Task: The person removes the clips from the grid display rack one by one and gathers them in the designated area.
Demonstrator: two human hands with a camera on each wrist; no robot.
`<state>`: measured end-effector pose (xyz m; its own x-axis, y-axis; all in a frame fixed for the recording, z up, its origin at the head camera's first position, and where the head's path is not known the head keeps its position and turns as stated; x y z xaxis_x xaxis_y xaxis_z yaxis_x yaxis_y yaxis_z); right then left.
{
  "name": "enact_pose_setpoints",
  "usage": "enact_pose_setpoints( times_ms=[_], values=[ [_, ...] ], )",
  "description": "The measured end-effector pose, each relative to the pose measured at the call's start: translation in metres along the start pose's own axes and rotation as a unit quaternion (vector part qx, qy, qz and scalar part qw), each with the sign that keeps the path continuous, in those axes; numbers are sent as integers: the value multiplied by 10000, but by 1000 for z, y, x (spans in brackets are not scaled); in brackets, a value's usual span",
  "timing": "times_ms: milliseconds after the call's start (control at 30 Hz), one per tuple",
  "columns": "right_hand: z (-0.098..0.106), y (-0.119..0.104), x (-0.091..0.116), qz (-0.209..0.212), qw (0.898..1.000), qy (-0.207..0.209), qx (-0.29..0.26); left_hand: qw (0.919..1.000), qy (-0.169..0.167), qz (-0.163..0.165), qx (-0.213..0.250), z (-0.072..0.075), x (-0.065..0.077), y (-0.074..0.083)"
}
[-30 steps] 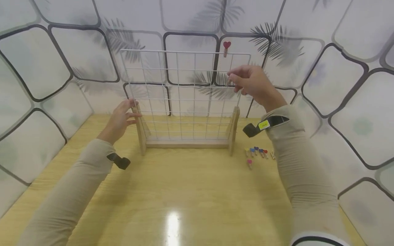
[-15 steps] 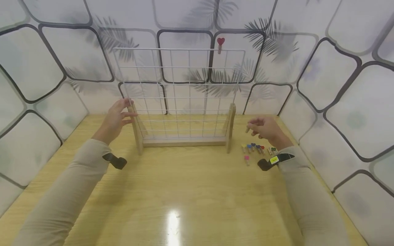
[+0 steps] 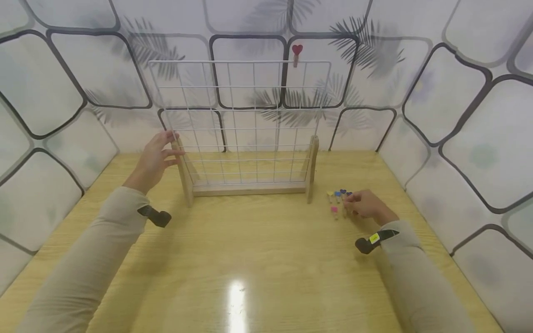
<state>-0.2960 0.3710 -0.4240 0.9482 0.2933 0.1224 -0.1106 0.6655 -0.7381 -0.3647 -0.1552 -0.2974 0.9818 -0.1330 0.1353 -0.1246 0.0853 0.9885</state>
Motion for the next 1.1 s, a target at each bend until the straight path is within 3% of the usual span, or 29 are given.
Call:
enact_pose_setpoints(
  times_ms=[233, 367, 467, 600, 733, 933, 1033, 1100],
  values=[
    [2, -8, -1, 123, 9996, 81, 258, 10000, 59, 29, -26, 2, 3, 0],
    [23, -34, -10, 341, 9978, 521, -228, 9999, 105, 71, -45, 4, 6, -3],
    [47, -66, -20, 560, 9883, 1083, -912, 9999, 94, -15, -50, 3, 5, -2],
    [77, -121, -30, 969, 9674, 1660, -1647, 9999, 98, -50, -49, 0, 2, -1],
    [98, -184, -40, 1527, 9479, 1882, -2066, 9999, 122, 2, -71, -1, 2, -1],
    [124, -260, -56, 2107, 9077, 2328, -2785, 9998, 154, 34, -74, -1, 2, -2],
    [134, -288, -66, 2103, 9048, 2662, -2575, 9999, 154, -1, -62, -1, 2, 0],
    [138, -303, -73, 2041, 9154, 2736, -2136, 9999, 157, -29, -27, -1, 2, 1]
  ],
)
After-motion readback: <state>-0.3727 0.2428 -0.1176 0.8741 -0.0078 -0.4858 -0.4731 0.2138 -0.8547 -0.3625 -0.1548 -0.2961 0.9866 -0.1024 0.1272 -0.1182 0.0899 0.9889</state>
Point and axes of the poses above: each hand's wrist, its own x-axis away from the middle knuckle, its own z-axis out of the back of the hand, y = z × x, the point moved 6 cm from there along -x, towards the middle knuckle, and after that the axes turned 12 degrees about z, right-handed, at the moved point
